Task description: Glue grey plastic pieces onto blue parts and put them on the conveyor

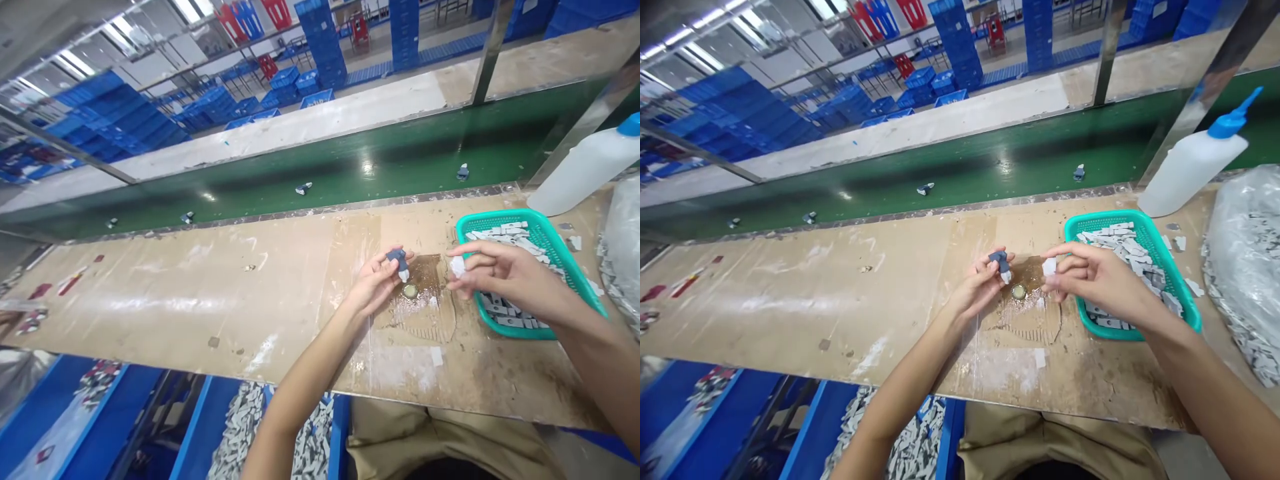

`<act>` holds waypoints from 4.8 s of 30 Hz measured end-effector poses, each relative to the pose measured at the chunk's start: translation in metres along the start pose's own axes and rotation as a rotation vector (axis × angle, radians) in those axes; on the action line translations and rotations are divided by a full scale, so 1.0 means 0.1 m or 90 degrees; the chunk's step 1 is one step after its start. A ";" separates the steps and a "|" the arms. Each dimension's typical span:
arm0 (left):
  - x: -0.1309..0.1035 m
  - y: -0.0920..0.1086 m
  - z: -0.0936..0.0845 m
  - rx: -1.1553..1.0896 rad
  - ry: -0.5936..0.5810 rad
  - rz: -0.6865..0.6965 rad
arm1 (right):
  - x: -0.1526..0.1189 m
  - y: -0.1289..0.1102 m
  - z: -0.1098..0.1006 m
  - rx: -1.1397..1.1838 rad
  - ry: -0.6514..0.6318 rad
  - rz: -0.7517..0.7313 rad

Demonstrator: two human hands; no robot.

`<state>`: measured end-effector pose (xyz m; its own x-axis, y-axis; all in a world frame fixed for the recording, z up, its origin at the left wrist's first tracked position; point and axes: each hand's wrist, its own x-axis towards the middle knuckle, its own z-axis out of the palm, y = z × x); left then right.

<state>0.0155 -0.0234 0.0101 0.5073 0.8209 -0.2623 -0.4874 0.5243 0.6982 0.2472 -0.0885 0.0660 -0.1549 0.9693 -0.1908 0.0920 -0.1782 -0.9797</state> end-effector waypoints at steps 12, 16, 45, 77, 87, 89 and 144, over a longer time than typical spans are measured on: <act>-0.02 -0.09 -0.09 0.070 -0.101 0.017 | 0.19 0.20 0.41 -0.253 0.155 -0.164; 0.00 -0.03 -0.11 0.038 -0.062 0.059 | 0.14 0.31 0.40 -0.264 0.182 -0.173; 0.17 0.05 -0.20 0.068 0.071 0.051 | 0.14 0.40 0.48 -0.752 -0.026 -0.353; 0.08 0.00 -0.24 0.216 0.125 0.189 | 0.18 0.38 0.46 -0.712 0.025 -0.458; 0.02 -0.08 -0.13 0.217 0.076 0.134 | 0.10 0.30 0.48 -0.483 0.316 -0.511; 0.00 -0.11 -0.10 0.219 0.049 0.128 | 0.10 0.31 0.47 -0.485 0.301 -0.502; 1.76 1.34 -0.86 0.932 0.594 0.233 | 0.10 0.77 -0.45 -0.557 0.059 -0.131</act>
<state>-0.0220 0.2106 0.0004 -0.2602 0.9559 0.1362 0.7659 0.1184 0.6320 0.2974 -0.0845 -0.0091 -0.1740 0.9844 0.0254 0.7929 0.1554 -0.5892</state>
